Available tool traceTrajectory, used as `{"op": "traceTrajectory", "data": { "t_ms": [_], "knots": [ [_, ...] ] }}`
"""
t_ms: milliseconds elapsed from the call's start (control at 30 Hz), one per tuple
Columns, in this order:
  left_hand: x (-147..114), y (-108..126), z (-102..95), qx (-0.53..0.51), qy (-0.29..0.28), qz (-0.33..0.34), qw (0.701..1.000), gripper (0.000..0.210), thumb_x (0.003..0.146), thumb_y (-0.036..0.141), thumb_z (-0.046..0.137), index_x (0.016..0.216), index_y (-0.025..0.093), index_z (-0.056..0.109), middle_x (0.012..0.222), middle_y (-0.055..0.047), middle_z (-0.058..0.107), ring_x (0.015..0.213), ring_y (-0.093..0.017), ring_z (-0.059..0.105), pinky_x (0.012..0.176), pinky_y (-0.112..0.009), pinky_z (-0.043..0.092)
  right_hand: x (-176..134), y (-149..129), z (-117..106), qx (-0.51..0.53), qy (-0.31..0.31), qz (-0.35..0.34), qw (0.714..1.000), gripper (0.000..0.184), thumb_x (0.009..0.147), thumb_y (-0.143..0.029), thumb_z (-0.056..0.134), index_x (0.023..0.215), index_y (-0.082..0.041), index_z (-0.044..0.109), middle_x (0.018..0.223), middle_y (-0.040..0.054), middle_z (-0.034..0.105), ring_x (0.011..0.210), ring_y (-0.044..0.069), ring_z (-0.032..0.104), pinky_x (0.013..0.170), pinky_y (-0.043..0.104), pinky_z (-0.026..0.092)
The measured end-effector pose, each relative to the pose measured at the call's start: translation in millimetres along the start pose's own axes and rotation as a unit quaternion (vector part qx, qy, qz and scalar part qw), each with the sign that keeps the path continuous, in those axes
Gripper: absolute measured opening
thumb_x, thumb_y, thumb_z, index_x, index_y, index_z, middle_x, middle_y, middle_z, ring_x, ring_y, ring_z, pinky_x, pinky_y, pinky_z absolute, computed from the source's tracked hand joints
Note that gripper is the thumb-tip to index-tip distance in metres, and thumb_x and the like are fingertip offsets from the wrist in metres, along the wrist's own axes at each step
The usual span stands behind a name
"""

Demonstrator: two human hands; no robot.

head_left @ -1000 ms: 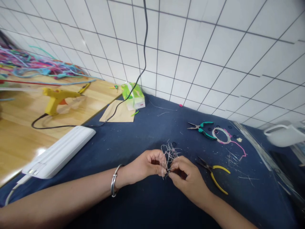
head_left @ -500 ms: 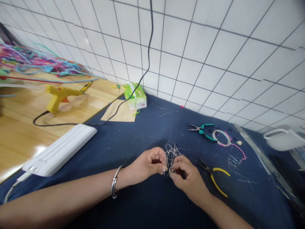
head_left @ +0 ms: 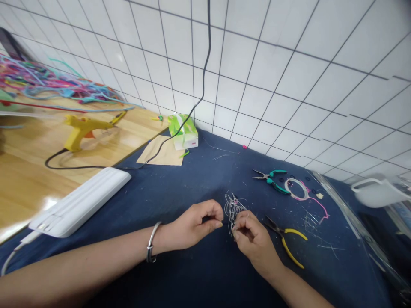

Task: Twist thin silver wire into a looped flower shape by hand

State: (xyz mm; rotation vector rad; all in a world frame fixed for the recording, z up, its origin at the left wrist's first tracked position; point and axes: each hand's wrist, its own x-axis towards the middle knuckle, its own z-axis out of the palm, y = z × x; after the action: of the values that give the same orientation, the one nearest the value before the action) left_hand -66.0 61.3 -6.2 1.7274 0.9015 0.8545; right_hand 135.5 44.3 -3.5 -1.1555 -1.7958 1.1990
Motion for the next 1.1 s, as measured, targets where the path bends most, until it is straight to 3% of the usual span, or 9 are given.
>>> {"op": "traceTrajectory", "data": {
  "t_ms": [100, 233, 433, 600, 667, 767, 900, 1000, 1100],
  "knots": [
    [1.5, 0.5, 0.2, 0.039, -0.038, 0.019, 0.998, 0.007, 0.083, 0.019, 0.049, 0.085, 0.016, 0.055, 0.077, -0.002, 0.054, 0.066, -0.011, 0.049, 0.061, -0.023, 0.041, -0.6, -0.2, 0.4, 0.004, 0.011, -0.002, 1.0, 0.008, 0.076, -0.011, 0.049, 0.073, -0.018, 0.052, 0.083, 0.0017, 0.046, 0.069, 0.012, 0.047, 0.061, 0.024, 0.041],
    [2.2, 4.5, -2.3, 0.062, -0.04, 0.061, 0.995, 0.012, 0.085, 0.017, 0.047, 0.084, 0.016, 0.058, 0.081, -0.004, 0.056, 0.074, -0.012, 0.052, 0.069, -0.024, 0.042, -1.1, -2.0, 0.0, 0.002, 0.02, -0.006, 1.0, 0.009, 0.076, -0.011, 0.049, 0.072, -0.018, 0.051, 0.082, 0.0015, 0.045, 0.069, 0.012, 0.047, 0.062, 0.024, 0.041],
    [3.0, 7.9, -7.2, 0.017, -0.064, 0.059, 0.996, 0.019, 0.087, 0.019, 0.042, 0.073, 0.014, 0.053, 0.075, -0.003, 0.049, 0.068, -0.01, 0.048, 0.064, -0.023, 0.04, 0.4, -5.4, -2.2, -0.014, 0.035, -0.008, 0.999, 0.01, 0.077, -0.012, 0.05, 0.069, -0.018, 0.05, 0.079, 0.0013, 0.045, 0.07, 0.013, 0.047, 0.063, 0.024, 0.041],
    [4.0, 10.0, -10.9, -0.106, -0.17, 0.027, 0.979, 0.013, 0.085, 0.018, 0.043, 0.074, 0.015, 0.049, 0.085, -0.005, 0.049, 0.072, -0.012, 0.051, 0.068, -0.026, 0.044, -1.9, -3.8, -2.2, -0.026, 0.044, -0.01, 0.999, 0.01, 0.077, -0.011, 0.049, 0.07, -0.018, 0.05, 0.081, 0.0017, 0.045, 0.071, 0.013, 0.047, 0.063, 0.025, 0.041],
    [4.6, 10.9, -12.3, -0.103, -0.205, 0.046, 0.972, 0.009, 0.079, 0.014, 0.049, 0.07, 0.015, 0.047, 0.09, -0.006, 0.049, 0.078, -0.014, 0.052, 0.071, -0.028, 0.045, -3.5, -2.7, -2.2, -0.034, 0.048, -0.012, 0.998, 0.009, 0.076, -0.01, 0.05, 0.071, -0.018, 0.051, 0.082, 0.0017, 0.045, 0.07, 0.013, 0.047, 0.062, 0.024, 0.04],
    [5.3, 11.3, -13.0, -0.01, -0.181, 0.104, 0.978, 0.019, 0.068, 0.008, 0.055, 0.061, 0.016, 0.039, 0.086, -0.005, 0.048, 0.081, -0.015, 0.049, 0.073, -0.028, 0.043, -4.6, -1.4, -2.4, -0.048, 0.058, -0.013, 0.997, 0.008, 0.075, -0.01, 0.051, 0.072, -0.018, 0.052, 0.082, 0.0017, 0.044, 0.069, 0.012, 0.047, 0.061, 0.025, 0.04],
    [4.8, 13.8, -15.3, 0.06, -0.133, 0.131, 0.981, 0.029, 0.068, 0.008, 0.054, 0.053, 0.016, 0.031, 0.08, -0.005, 0.048, 0.075, -0.013, 0.047, 0.069, -0.027, 0.041, -4.2, -1.2, -2.2, -0.061, 0.064, -0.019, 0.996, 0.009, 0.074, -0.009, 0.051, 0.071, -0.018, 0.051, 0.083, 0.0016, 0.044, 0.068, 0.012, 0.047, 0.061, 0.025, 0.04],
    [4.8, 16.5, -19.4, 0.021, -0.16, 0.106, 0.981, 0.031, 0.071, 0.011, 0.055, 0.052, 0.016, 0.031, 0.079, -0.004, 0.049, 0.071, -0.011, 0.047, 0.066, -0.025, 0.041, -4.3, -1.7, -2.0, -0.067, 0.066, -0.029, 0.995, 0.01, 0.074, -0.009, 0.05, 0.071, -0.018, 0.051, 0.082, 0.0015, 0.044, 0.07, 0.013, 0.047, 0.062, 0.025, 0.04],
    [5.5, 14.0, -21.2, -0.057, -0.231, 0.035, 0.971, 0.025, 0.074, 0.015, 0.056, 0.056, 0.015, 0.039, 0.073, -0.002, 0.052, 0.065, -0.01, 0.048, 0.062, -0.023, 0.041, -4.8, -1.6, -2.6, -0.07, 0.072, -0.032, 0.994, 0.01, 0.074, -0.008, 0.05, 0.071, -0.018, 0.051, 0.081, 0.0013, 0.044, 0.07, 0.013, 0.047, 0.062, 0.025, 0.04]
  ]
}}
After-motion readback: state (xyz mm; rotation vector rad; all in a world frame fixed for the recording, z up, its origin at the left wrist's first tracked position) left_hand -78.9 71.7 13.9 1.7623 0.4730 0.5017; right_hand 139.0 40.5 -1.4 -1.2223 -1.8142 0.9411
